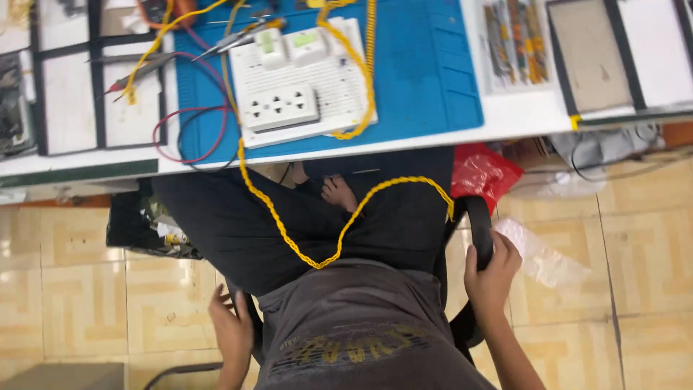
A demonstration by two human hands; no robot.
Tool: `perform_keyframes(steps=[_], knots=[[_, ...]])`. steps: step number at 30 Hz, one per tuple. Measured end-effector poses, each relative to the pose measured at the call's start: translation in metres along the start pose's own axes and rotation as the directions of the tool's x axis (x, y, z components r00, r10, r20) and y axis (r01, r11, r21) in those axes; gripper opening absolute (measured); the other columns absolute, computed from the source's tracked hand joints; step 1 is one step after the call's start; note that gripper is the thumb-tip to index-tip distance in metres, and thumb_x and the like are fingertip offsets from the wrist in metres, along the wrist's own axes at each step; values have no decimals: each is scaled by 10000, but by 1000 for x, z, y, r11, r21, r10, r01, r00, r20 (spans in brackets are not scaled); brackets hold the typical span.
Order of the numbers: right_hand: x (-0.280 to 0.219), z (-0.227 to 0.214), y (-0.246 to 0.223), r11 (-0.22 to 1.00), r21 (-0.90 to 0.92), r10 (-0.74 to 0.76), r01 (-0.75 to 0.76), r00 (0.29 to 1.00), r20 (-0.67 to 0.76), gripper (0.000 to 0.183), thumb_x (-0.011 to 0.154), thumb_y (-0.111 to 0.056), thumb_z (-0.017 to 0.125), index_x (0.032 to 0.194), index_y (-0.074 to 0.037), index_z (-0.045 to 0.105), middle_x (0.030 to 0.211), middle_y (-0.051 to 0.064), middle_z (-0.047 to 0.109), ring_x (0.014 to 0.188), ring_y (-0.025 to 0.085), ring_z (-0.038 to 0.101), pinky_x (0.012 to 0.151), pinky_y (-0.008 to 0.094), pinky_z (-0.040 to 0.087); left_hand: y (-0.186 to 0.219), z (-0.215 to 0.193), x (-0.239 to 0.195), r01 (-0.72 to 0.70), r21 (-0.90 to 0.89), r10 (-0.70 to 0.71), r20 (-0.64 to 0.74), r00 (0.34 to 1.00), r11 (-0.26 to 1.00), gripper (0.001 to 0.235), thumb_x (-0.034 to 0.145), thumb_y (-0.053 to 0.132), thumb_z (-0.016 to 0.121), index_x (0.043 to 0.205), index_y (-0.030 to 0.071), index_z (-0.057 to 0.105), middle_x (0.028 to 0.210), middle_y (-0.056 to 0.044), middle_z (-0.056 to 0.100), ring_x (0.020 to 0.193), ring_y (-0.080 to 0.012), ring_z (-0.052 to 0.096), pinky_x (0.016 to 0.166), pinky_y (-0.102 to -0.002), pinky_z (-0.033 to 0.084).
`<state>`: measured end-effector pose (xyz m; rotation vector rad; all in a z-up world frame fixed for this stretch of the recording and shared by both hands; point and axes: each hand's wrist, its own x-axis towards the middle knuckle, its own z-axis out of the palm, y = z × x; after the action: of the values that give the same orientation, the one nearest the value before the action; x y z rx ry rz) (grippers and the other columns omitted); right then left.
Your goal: The person sits at a workbench and handles a yellow coiled wire, repeatedly twisting and untwisting it with both hands. They briefly pick up a smartphone to check the screen before returning to the wire manipulation.
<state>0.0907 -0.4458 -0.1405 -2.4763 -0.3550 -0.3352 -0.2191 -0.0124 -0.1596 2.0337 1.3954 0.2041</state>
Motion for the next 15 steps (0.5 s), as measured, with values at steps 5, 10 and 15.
perform_keyframes(steps=[5, 10, 15], knots=[[27, -23, -34, 827, -250, 559, -503, 698, 447, 764, 1100, -400, 447, 1796, -179, 224, 1782, 118, 431, 1453, 470, 554, 1043, 660, 510, 48, 3, -32, 423, 68, -428, 88, 900, 904, 662, 1083, 579, 434, 1604, 174, 479, 1424, -164, 757, 1254, -504, 694, 995, -621, 522], [-5, 10, 16, 765, -388, 637, -514, 692, 340, 656, 1192, -355, 400, 1830, -221, 319, 1165, 30, 871, 868, 331, 863, 865, 482, 656, 8, 24, -27, 518, 170, -535, 70, 842, 838, 672, 1000, 654, 517, 1517, 225, 543, 1357, -205, 796, 1233, -531, 724, 1016, -639, 534], [-3, 15, 20, 757, -458, 615, -467, 746, 256, 673, 1191, -371, 419, 1848, -233, 381, 953, 38, 881, 740, 352, 810, 656, 485, 614, -13, 38, -30, 428, 200, -443, 40, 895, 882, 719, 1011, 614, 518, 1628, 246, 504, 1415, -125, 782, 1183, -517, 746, 967, -629, 567]])
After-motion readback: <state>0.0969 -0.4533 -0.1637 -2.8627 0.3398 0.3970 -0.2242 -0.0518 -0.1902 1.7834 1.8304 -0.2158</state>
